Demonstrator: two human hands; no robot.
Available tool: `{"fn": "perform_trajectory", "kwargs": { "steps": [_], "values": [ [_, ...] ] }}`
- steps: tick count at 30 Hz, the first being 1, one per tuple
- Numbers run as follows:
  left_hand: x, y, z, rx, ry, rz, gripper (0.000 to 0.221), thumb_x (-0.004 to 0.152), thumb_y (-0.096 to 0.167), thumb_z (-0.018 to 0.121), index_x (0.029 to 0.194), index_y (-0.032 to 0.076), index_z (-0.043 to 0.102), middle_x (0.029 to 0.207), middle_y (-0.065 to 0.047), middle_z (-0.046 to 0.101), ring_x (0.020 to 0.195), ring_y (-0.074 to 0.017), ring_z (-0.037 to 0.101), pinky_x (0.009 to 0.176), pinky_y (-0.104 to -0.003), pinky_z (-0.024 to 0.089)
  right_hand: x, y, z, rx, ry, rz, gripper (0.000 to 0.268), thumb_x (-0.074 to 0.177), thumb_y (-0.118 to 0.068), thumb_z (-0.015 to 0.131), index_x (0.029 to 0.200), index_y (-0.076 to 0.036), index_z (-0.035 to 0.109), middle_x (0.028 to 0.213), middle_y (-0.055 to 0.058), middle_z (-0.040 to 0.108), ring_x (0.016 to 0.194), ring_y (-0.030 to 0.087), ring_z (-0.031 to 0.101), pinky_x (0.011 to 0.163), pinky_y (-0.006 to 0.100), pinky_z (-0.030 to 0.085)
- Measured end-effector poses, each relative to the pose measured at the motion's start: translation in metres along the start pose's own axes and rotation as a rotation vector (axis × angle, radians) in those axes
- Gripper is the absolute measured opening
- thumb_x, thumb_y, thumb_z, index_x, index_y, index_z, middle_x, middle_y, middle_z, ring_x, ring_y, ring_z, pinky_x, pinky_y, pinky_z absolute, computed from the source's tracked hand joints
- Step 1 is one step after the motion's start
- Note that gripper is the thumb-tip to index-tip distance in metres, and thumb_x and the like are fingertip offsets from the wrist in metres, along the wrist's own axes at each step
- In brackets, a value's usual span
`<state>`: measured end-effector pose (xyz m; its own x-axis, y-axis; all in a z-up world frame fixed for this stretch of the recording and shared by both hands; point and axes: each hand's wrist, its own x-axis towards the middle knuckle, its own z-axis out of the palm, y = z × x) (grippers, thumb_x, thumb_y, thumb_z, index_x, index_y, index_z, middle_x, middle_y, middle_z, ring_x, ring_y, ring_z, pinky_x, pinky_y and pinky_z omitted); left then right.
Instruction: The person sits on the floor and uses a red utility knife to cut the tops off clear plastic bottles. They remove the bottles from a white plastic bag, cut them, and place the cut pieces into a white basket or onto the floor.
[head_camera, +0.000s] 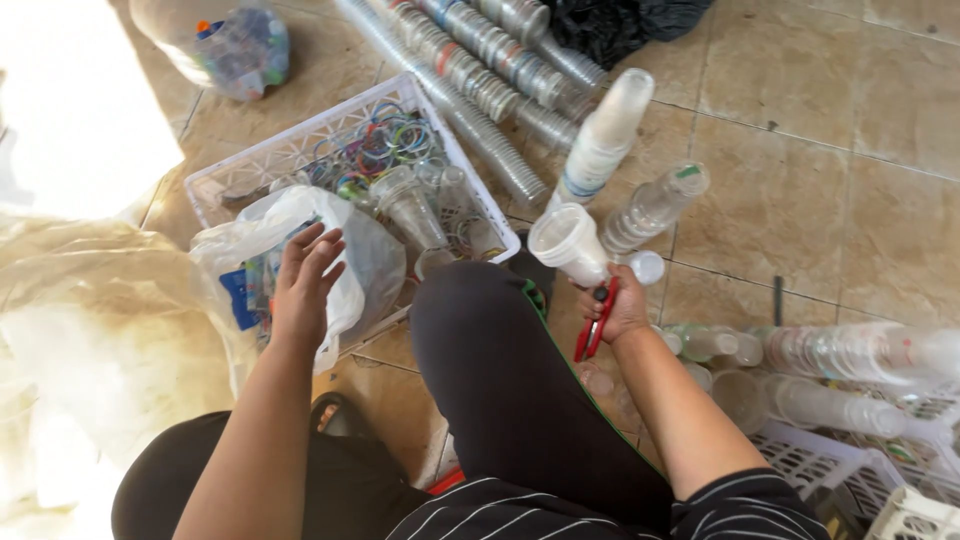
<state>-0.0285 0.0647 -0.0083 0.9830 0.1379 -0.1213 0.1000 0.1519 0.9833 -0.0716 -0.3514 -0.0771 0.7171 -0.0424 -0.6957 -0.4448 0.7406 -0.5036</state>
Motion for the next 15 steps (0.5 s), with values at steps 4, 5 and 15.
{"fn": "perform_trajectory", "kwargs": {
  "steps": [4,5,15],
  "values": [
    [-0.001,0.003,0.0,0.044,-0.033,-0.023,0.053,0.103,0.033,0.064,0.145,0.006,0.048,0.139,-0.022,0.058,0.136,-0.0401,0.053,0.113,-0.059,0.038,0.024,0.013,-0.025,0.003,0.045,0.012,0.041,0.071,-0.051,0.07,0.067,-0.014,0.052,0.051,-0.002,0.036,0.037,0.013,0.039,0.037,0.024,0.027],
    [0.0,0.002,-0.003,0.035,-0.024,-0.027,0.049,0.103,0.03,0.061,0.145,0.008,0.048,0.135,-0.016,0.059,0.131,-0.0321,0.055,0.112,-0.055,0.04,0.029,0.013,-0.027,-0.004,0.068,0.014,0.043,0.073,-0.051,0.069,0.066,-0.014,0.047,0.051,-0.001,0.034,0.037,0.014,0.039,0.037,0.026,0.027],
    [-0.003,0.01,-0.008,0.059,-0.085,-0.122,0.047,0.101,0.029,0.048,0.144,0.011,0.042,0.142,-0.01,0.054,0.133,-0.024,0.052,0.114,-0.04,0.041,0.055,0.029,-0.067,0.182,-0.291,0.034,0.051,0.087,-0.041,0.06,0.096,0.009,0.065,0.052,0.001,0.044,0.042,0.012,0.036,0.042,0.027,0.026]
  ]
}}
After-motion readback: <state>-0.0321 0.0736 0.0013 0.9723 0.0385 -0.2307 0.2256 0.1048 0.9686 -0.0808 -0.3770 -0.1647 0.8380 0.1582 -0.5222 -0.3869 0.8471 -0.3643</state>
